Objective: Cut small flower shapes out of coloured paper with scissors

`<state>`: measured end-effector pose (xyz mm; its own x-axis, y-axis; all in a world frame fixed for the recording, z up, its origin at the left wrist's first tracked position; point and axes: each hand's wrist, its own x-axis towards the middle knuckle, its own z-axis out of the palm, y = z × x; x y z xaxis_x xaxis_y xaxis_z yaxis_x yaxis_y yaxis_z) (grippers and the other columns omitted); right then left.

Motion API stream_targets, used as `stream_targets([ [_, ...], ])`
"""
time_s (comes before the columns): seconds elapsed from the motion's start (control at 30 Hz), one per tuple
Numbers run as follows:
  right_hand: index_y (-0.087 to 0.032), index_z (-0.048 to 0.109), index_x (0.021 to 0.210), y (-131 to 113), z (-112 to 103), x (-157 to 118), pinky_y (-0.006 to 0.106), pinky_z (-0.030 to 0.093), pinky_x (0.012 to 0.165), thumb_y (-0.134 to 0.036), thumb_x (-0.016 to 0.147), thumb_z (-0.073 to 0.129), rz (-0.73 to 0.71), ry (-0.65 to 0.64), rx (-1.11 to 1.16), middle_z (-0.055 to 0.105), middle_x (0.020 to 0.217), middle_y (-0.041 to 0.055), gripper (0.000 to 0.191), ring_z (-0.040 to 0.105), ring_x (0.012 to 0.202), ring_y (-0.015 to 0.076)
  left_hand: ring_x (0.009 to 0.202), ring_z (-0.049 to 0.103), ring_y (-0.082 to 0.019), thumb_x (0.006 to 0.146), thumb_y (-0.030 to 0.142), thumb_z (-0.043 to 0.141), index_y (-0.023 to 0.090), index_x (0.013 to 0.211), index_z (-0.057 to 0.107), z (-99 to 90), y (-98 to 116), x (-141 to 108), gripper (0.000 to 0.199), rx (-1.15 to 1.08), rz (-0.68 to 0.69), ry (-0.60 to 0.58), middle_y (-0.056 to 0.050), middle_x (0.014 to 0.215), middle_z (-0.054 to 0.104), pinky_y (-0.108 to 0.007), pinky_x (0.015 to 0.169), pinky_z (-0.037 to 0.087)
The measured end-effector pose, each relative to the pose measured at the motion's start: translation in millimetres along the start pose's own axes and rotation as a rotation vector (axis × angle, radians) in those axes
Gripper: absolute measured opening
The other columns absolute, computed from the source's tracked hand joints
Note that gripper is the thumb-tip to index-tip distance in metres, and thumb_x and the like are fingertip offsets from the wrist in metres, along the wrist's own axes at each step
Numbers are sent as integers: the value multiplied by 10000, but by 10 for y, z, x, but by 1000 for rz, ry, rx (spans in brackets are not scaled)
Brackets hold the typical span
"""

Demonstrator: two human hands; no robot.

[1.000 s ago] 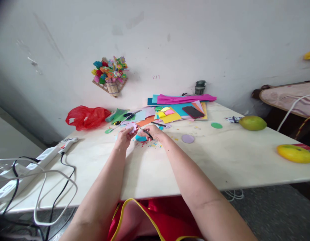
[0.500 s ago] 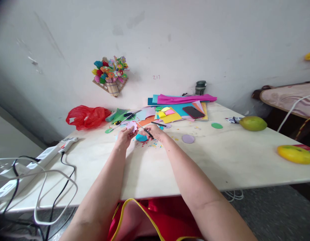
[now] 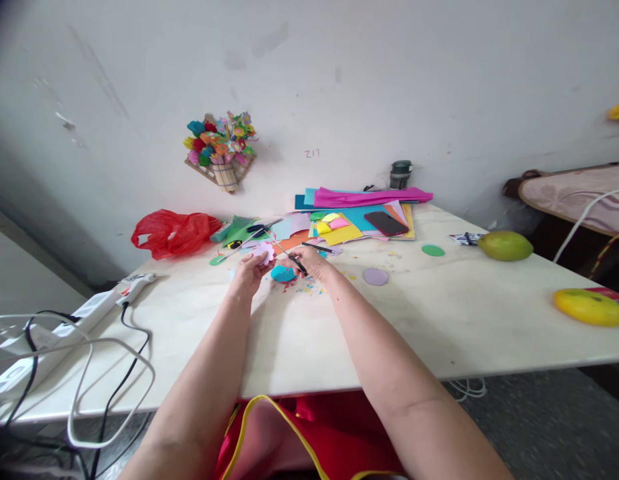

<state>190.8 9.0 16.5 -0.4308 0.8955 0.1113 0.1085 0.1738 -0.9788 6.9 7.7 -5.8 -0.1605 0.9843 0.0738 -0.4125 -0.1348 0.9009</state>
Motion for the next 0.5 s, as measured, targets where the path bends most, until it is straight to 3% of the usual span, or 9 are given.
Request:
stream_targets([
  [0.17, -146, 584, 689, 60, -30, 33, 165, 320, 345, -395, 797, 765, 31, -71, -21, 561, 485, -39, 326, 468, 370, 57, 625, 678, -160, 554, 219, 840, 128, 745, 719, 8, 6, -4, 244, -6, 17, -7, -61, 687, 727, -279, 659, 579],
  [0.5, -144, 591, 695, 93, -44, 53, 165, 304, 333, -420, 754, 804, 23, -81, 8, 561, 486, -40, 354, 461, 370, 55, 599, 635, -129, 544, 194, 843, 130, 698, 687, 21, -3, -28, 229, 14, -11, -39, -44, 676, 706, -283, 679, 581],
])
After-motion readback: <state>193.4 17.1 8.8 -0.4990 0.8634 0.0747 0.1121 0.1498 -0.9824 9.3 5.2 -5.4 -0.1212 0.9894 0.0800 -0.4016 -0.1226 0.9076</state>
